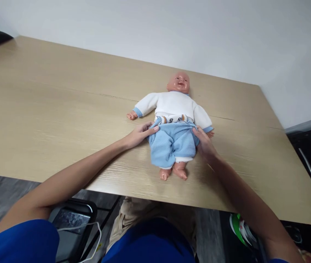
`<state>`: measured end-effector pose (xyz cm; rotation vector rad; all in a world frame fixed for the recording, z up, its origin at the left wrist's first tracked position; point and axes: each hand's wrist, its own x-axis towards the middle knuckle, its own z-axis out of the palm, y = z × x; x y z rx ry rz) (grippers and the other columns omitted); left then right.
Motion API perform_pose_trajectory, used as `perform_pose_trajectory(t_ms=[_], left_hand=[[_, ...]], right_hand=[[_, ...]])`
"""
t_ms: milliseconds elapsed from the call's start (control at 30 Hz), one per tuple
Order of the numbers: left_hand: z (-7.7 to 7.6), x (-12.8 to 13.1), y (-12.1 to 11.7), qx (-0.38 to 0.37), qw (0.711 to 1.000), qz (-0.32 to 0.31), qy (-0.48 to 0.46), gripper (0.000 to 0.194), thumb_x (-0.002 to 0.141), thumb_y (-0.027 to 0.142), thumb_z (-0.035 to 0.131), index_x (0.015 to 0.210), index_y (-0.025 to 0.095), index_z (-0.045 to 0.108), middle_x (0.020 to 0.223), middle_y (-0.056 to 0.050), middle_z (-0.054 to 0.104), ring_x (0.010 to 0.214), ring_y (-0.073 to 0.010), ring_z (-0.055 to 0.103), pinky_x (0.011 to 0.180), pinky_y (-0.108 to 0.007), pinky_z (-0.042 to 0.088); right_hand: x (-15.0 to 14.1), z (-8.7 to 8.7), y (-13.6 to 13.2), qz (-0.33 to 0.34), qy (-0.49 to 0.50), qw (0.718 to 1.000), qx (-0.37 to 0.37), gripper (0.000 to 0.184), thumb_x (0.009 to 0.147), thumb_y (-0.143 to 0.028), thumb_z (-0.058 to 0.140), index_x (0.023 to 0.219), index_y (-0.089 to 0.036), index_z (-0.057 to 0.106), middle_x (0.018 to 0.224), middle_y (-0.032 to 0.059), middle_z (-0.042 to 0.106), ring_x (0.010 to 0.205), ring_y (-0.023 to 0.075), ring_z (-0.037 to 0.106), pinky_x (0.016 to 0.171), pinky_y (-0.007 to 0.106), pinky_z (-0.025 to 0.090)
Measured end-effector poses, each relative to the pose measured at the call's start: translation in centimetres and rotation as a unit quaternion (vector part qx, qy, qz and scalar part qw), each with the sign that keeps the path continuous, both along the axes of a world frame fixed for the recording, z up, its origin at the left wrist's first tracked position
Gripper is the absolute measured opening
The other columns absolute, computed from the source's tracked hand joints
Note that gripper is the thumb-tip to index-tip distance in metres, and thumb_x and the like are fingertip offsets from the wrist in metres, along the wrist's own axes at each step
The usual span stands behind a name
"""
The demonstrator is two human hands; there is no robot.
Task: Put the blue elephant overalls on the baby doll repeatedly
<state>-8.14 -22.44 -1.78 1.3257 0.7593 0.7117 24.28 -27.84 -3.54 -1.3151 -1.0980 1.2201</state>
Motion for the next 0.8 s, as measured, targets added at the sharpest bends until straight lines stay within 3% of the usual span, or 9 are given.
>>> perform_pose_trajectory(t_ms=[133, 200, 300, 433, 500, 567, 667, 733, 800], left_hand=[[-0.4, -0.4, 0.4, -0.045, 0.998, 0.015, -0.04, 0.066, 0.093, 0.08, 0.093, 0.112, 0.018, 0.079, 0.107, -0.008, 0.081, 0.098, -0.0222, 0.072, 0.091, -0.034, 0.058], [-0.4, -0.6, 0.5, -0.024, 0.998, 0.038, -0.034, 0.065, 0.093, 0.08, 0.093, 0.105, 0.018, 0.078, 0.098, -0.005, 0.077, 0.089, -0.019, 0.067, 0.083, -0.032, 0.054], [-0.1, -0.7, 0.8, 0.08, 0.994, 0.077, -0.002, 0.06, 0.097, 0.076, 0.092, 0.101, 0.02, 0.073, 0.092, 0.0, 0.067, 0.084, -0.0162, 0.058, 0.078, -0.03, 0.048], [0.2, 0.2, 2.5, 0.268, 0.95, 0.157, 0.019, 0.064, 0.105, 0.086, 0.078, 0.105, 0.023, 0.069, 0.112, -0.007, 0.07, 0.107, -0.0236, 0.063, 0.1, -0.038, 0.053], [0.1, 1.1, 3.9, 0.303, 0.937, 0.176, 0.018, 0.069, 0.104, 0.093, 0.073, 0.106, 0.024, 0.067, 0.115, -0.009, 0.07, 0.109, -0.026, 0.063, 0.102, -0.042, 0.054], [-0.2, 1.9, 5.4, 0.282, 0.944, 0.172, 0.013, 0.07, 0.104, 0.095, 0.071, 0.104, 0.026, 0.064, 0.101, -0.005, 0.065, 0.094, -0.0235, 0.06, 0.089, -0.04, 0.052], [-0.6, 2.6, 6.9, 0.218, 0.963, 0.158, 0.002, 0.07, 0.102, 0.095, 0.075, 0.103, 0.026, 0.062, 0.086, 0.001, 0.052, 0.077, -0.0184, 0.046, 0.071, -0.035, 0.039], [-0.7, 2.6, 7.2, 0.185, 0.972, 0.147, -0.009, 0.073, 0.097, 0.096, 0.079, 0.103, 0.024, 0.064, 0.086, 0.001, 0.052, 0.077, -0.0176, 0.045, 0.07, -0.034, 0.035], [-0.6, 2.3, 7.0, 0.172, 0.977, 0.128, -0.01, 0.075, 0.094, 0.095, 0.084, 0.1, 0.023, 0.065, 0.09, 0.0, 0.054, 0.081, -0.018, 0.047, 0.073, -0.034, 0.036]], right_hand=[[0.8, 0.3, -0.3, 0.074, 0.006, 0.996, -0.039, 0.059, 0.089, -0.08, 0.089, 0.118, -0.029, 0.077, 0.116, 0.0032, 0.086, 0.114, 0.0287, 0.083, 0.105, 0.044, 0.07], [1.4, 0.7, -0.3, 0.108, -0.023, 0.994, -0.023, 0.057, 0.09, -0.08, 0.09, 0.109, -0.028, 0.077, 0.105, 0.0012, 0.082, 0.102, 0.026, 0.079, 0.097, 0.04, 0.068], [1.8, 1.7, -0.5, 0.109, -0.093, 0.988, 0.057, 0.052, 0.096, -0.077, 0.087, 0.1, -0.026, 0.074, 0.093, -0.001, 0.071, 0.089, 0.0219, 0.066, 0.084, 0.035, 0.058], [0.9, 3.2, -0.3, 0.077, -0.156, 0.971, 0.166, 0.044, 0.101, -0.068, 0.087, 0.096, -0.027, 0.07, 0.086, -0.002, 0.06, 0.081, 0.0198, 0.054, 0.074, 0.034, 0.046], [0.2, 3.8, 0.8, 0.062, -0.152, 0.967, 0.194, 0.044, 0.102, -0.067, 0.087, 0.097, -0.027, 0.068, 0.086, -0.0019, 0.058, 0.08, 0.0195, 0.052, 0.073, 0.034, 0.044], [-0.3, 4.0, 2.5, 0.047, -0.116, 0.973, 0.192, 0.05, 0.1, -0.073, 0.088, 0.096, -0.029, 0.065, 0.086, -0.0019, 0.059, 0.079, 0.0196, 0.053, 0.072, 0.034, 0.044], [-0.2, 3.4, 4.9, 0.035, -0.069, 0.985, 0.156, 0.066, 0.091, -0.09, 0.09, 0.097, -0.031, 0.06, 0.076, -0.0049, 0.053, 0.071, 0.0193, 0.049, 0.067, 0.034, 0.043], [0.2, 2.7, 5.4, 0.035, -0.081, 0.987, 0.136, 0.073, 0.086, -0.099, 0.086, 0.095, -0.031, 0.06, 0.074, -0.0057, 0.05, 0.068, 0.0193, 0.045, 0.066, 0.035, 0.043], [0.6, 2.3, 4.9, 0.043, -0.125, 0.982, 0.133, 0.074, 0.089, -0.102, 0.08, 0.091, -0.03, 0.063, 0.079, -0.0025, 0.056, 0.074, 0.0209, 0.05, 0.072, 0.037, 0.049]])
